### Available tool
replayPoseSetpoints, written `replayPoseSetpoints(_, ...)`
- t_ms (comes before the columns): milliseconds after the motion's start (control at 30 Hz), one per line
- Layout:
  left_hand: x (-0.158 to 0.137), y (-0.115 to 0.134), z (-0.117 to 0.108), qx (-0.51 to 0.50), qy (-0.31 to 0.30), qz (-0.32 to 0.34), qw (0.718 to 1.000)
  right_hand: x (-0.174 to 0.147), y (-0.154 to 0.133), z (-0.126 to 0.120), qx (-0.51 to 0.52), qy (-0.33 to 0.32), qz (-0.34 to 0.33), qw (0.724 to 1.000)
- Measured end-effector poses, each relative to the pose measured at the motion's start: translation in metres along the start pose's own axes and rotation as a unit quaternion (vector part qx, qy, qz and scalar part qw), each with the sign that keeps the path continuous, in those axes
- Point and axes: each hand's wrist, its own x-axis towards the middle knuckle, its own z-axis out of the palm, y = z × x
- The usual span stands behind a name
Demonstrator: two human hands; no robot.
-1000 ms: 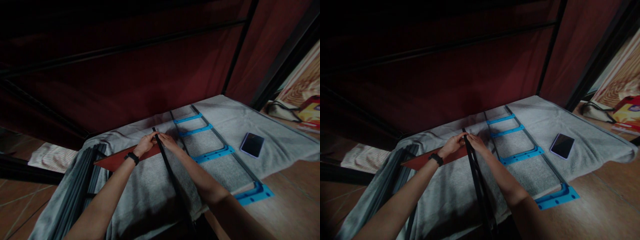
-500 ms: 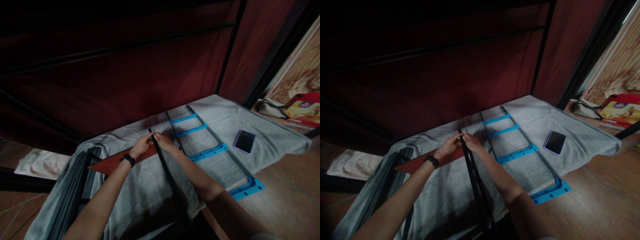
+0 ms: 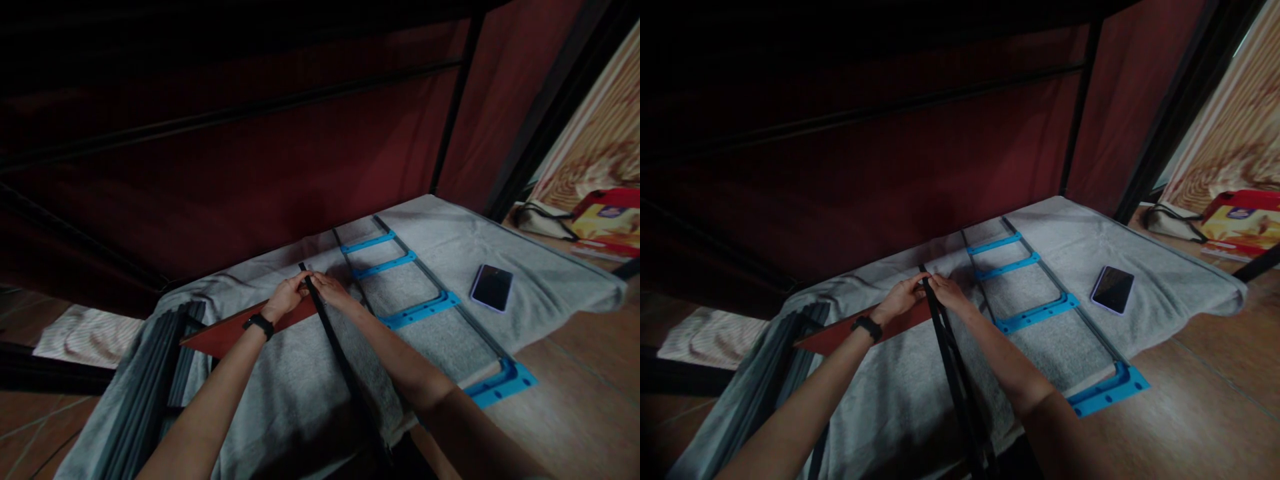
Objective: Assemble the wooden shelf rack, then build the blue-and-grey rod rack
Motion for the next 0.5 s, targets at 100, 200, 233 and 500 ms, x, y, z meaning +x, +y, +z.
replayPoseSetpoints(100, 0.0, 0.001, -0.001, -0.005, -0.004, 0.001, 1.0, -0.001, 0.007, 0.001, 0.008, 0.006, 0.011, 1.0)
replayPoseSetpoints(200, 0.0, 0.002, -0.002, -0.002, -0.015, -0.01, 1.0, -0.009, 0.024, 0.005, -0.045, 0.013, 0.052, 0.998)
replayPoseSetpoints(233, 0.0, 0.002, -0.002, -0.001, -0.019, -0.014, 1.0, -0.013, 0.031, 0.007, -0.069, 0.01, 0.066, 0.995)
replayPoseSetpoints(500, -0.002, 0.008, -0.004, -0.014, -0.008, -0.006, 1.0, -0.037, 0.06, 0.029, -0.14, -0.026, 0.1, 0.985)
